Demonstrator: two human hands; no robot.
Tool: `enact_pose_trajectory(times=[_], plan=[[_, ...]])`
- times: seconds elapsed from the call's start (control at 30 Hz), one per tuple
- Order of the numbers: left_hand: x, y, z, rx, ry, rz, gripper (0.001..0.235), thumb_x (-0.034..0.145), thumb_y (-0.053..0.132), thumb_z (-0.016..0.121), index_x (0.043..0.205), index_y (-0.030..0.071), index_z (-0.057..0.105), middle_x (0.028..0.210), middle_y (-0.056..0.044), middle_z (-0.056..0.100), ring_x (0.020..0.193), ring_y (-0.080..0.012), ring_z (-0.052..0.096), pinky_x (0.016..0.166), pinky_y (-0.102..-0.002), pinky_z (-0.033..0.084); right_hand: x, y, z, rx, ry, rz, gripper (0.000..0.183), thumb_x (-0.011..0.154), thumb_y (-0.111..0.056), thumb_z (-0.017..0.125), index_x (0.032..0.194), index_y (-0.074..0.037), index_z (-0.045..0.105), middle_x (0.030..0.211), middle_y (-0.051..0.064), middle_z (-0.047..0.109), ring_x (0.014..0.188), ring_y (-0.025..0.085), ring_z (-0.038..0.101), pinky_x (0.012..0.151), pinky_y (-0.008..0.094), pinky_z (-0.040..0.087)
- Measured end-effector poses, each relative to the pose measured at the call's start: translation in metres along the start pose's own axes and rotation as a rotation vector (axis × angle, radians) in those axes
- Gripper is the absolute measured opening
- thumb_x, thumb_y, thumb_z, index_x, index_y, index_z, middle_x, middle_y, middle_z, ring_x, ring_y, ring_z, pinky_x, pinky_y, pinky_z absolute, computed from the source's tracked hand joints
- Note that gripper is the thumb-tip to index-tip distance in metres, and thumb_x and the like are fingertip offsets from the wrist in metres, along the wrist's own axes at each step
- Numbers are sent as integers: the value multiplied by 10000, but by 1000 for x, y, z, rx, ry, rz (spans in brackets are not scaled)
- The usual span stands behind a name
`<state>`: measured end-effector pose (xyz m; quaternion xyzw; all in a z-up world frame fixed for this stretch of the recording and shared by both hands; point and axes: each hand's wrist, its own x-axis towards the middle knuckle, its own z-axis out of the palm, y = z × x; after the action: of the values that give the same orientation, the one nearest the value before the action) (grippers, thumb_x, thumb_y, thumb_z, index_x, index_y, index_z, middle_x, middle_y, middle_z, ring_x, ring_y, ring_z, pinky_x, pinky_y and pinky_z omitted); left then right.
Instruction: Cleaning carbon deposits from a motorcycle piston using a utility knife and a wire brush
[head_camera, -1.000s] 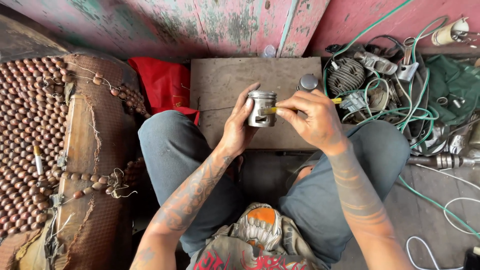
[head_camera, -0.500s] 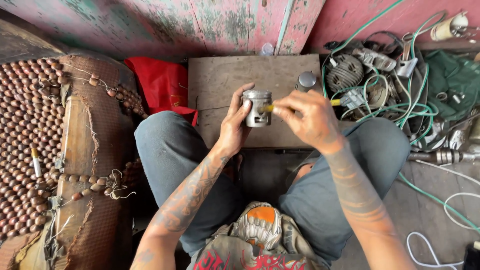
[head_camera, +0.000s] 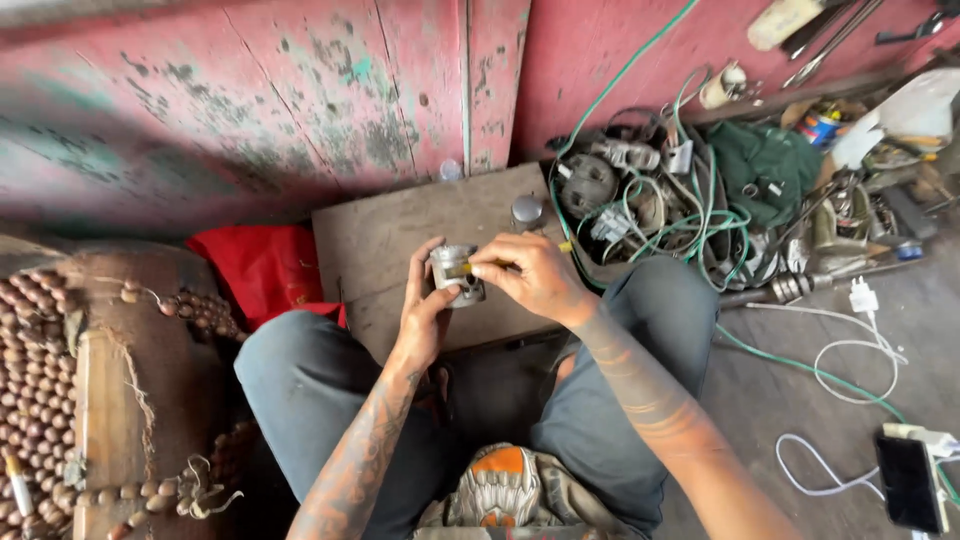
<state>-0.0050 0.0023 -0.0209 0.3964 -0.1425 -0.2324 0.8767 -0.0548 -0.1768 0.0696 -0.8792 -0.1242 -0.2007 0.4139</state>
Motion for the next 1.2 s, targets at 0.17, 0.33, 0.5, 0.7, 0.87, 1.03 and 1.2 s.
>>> enact_pose_trajectory(times=[0.17, 0.33, 0.5, 0.7, 0.87, 1.03, 1.2], plan=[[6, -6, 5, 15, 16, -52, 711, 831, 28, 700, 1486, 54, 427, 1326, -171, 515, 1159, -301, 567, 985, -430, 521, 0, 15, -18, -123, 53, 29, 63, 972, -254, 733, 967, -217, 784, 770, 0, 700, 739, 216, 701, 799, 307, 503], [18, -13, -3, 19, 67, -100, 706, 817, -7, 724, 1472, 53, 466, 1298, -169, 545, 1144, -288, 601, 973, -416, 532, -2, 42, -12, -47, 62, 58, 57, 940, -271, 757, 938, -219, 781, 746, -21, 700, 717, 181, 694, 870, 266, 454], [34, -15, -11, 51, 128, -191, 790, 770, 1, 783, 1494, 48, 469, 1298, -199, 546, 1147, -310, 606, 981, -443, 513, 0, 74, 1, -47, -21, 111, 86, 944, -325, 755, 959, -246, 785, 775, -30, 708, 706, 147, 670, 890, 300, 421], [58, -46, -26, 13, 247, -254, 696, 745, 8, 795, 1381, 16, 514, 1175, -196, 565, 1012, -310, 609, 877, -467, 528, 12, 95, 8, 81, 35, 136, 59, 904, -217, 792, 865, -176, 808, 687, 29, 705, 640, 197, 695, 700, 288, 507], [76, -68, -31, 20, 288, -288, 694, 739, -22, 805, 1354, 38, 489, 1142, -189, 588, 975, -312, 627, 847, -452, 533, -3, 142, 11, 198, 61, 272, 62, 913, -167, 779, 911, -117, 814, 724, 78, 735, 681, 196, 715, 676, 297, 541], [86, -64, -12, 37, 366, -342, 789, 741, -27, 802, 1424, 24, 411, 1251, -238, 540, 1097, -374, 588, 932, -507, 503, -1, 164, 25, 331, 18, 352, 93, 927, -206, 798, 925, -121, 836, 771, 67, 768, 724, 141, 691, 696, 287, 550], [84, -53, 16, 203, 391, -396, 979, 742, 58, 849, 1555, 23, 304, 1531, -304, 368, 1449, -427, 389, 1174, -505, 358, -6, 162, 17, 306, 22, 439, 105, 924, -201, 790, 955, -109, 830, 841, 84, 805, 810, 146, 733, 761, 302, 580]])
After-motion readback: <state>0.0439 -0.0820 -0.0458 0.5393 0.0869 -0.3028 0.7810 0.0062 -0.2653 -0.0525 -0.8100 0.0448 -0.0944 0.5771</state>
